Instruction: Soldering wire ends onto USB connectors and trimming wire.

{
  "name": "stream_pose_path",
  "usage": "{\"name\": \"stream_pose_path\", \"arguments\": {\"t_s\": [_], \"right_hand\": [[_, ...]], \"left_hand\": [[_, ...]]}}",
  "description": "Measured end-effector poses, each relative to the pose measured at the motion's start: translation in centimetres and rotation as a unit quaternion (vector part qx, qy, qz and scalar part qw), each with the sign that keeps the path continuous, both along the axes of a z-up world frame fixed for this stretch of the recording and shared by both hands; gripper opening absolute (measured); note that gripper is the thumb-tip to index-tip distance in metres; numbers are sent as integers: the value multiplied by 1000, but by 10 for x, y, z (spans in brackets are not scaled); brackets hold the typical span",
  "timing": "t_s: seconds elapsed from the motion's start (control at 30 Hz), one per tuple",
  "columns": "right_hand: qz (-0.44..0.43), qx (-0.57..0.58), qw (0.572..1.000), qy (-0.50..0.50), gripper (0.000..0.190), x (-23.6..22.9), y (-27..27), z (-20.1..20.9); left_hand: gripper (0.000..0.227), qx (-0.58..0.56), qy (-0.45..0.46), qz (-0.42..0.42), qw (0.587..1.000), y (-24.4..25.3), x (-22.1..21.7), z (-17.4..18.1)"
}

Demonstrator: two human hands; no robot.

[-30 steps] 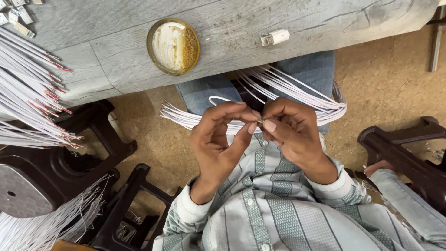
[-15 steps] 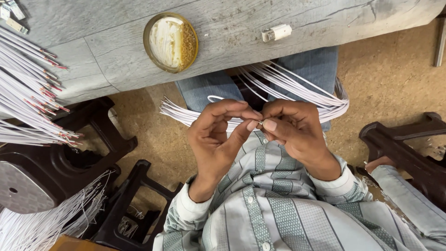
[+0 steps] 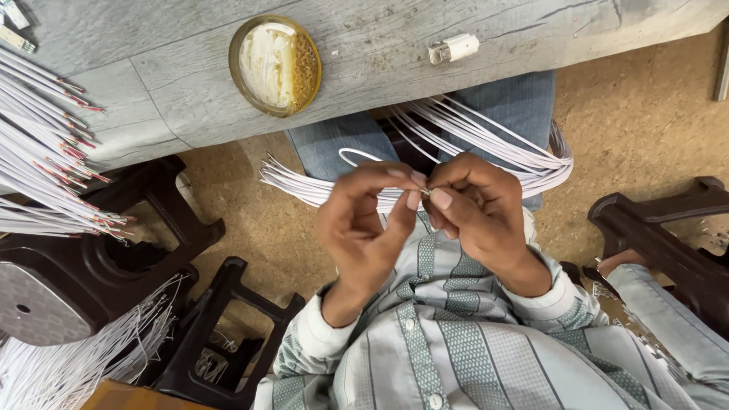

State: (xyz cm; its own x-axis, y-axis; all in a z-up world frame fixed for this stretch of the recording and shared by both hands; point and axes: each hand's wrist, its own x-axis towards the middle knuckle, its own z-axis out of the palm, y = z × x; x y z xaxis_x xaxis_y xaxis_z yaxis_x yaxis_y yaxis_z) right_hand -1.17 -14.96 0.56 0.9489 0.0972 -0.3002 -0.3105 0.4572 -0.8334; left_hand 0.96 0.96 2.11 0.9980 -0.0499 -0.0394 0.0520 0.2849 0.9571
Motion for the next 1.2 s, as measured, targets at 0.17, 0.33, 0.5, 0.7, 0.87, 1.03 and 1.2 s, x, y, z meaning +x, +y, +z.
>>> {"name": "stream_pose_path", "arguments": {"t_s": [0.17, 0.33, 0.5, 0.7, 0.87, 1.03, 1.2], "right_hand": [[20, -28, 999, -7, 9, -1, -3, 1], [63, -80, 995, -12, 7, 1, -10, -1], [190, -326, 923, -77, 11, 7, -14, 14], [162, -238, 956, -55, 13, 2, -13, 4], [120, -128, 983, -47, 8, -7, -4, 2], [84, -21, 996, -12, 12, -11, 2, -4], [61, -26, 998, -9, 13, -7, 5, 2]], "left_hand": [[29, 117, -85, -17, 989, 4, 6, 10], [33, 146, -83, -46, 985, 11, 6, 19], [47, 441, -175, -147, 868, 17, 13, 56], [41, 301, -151, -144, 930, 31, 1, 6], [30, 56, 37, -91, 994, 27, -5, -6], [22, 123, -23, -48, 991, 22, -4, 0], [24, 162, -32, -50, 985, 23, -5, 1]]}}
